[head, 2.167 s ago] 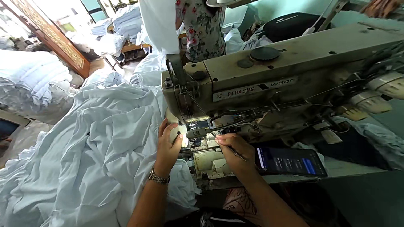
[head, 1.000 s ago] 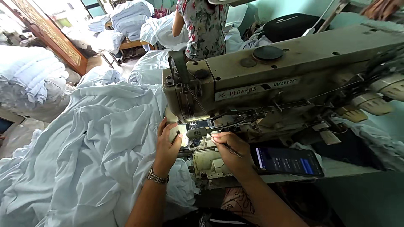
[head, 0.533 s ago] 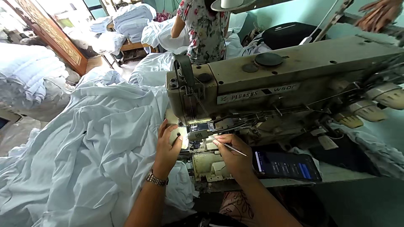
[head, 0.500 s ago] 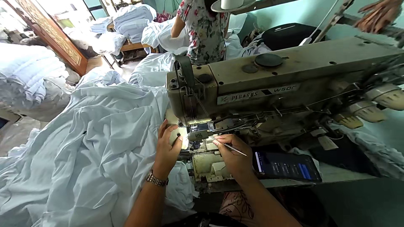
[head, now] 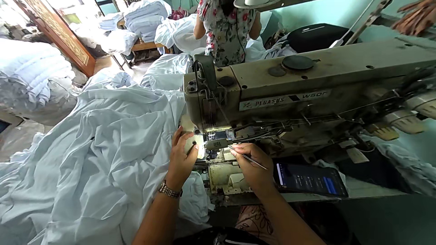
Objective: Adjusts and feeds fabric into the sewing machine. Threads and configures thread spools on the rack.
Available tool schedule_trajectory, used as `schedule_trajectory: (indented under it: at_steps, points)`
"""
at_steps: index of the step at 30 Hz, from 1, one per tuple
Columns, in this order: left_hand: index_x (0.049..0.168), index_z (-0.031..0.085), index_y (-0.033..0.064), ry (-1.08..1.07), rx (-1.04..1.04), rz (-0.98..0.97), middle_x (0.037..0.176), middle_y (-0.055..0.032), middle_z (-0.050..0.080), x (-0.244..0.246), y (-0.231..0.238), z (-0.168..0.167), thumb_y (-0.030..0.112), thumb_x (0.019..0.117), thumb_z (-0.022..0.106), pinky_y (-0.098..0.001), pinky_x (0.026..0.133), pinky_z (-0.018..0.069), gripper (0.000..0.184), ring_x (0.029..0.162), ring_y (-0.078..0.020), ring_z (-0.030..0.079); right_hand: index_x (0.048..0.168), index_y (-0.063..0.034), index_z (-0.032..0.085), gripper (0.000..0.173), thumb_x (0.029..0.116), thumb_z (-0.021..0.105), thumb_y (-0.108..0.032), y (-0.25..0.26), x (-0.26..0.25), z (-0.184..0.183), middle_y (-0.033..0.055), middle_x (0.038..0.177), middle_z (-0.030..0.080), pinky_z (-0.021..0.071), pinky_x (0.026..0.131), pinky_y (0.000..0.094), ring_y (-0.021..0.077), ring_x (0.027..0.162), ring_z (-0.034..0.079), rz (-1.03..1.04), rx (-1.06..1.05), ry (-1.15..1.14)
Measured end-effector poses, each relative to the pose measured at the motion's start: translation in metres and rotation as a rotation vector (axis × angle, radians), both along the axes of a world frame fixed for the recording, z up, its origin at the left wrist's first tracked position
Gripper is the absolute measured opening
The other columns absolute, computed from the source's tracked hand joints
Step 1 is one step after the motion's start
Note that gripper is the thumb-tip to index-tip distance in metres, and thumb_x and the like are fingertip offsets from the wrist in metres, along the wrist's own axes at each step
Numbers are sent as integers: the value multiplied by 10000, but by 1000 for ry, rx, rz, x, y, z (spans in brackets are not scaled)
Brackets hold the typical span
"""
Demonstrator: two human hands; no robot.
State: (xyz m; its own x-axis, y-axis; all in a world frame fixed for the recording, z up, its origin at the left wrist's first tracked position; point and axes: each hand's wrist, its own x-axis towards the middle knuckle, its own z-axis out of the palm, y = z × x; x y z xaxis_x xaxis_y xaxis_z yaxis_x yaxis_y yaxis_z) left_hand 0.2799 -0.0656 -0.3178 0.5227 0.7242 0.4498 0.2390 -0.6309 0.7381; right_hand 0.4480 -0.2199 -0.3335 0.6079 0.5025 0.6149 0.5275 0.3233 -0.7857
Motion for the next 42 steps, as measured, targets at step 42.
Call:
schedule_trajectory:
  at_steps: [42]
  points:
    - [1229,690,76,9,-20,-13,1537,-188,456,0,1,1,194,932,618,-383,1114,458,328,1440,-248,435,914,-62,701,81,878,726,7,4,1,4,54,972,742,599,915,275,133,1011,713,197,83,-171]
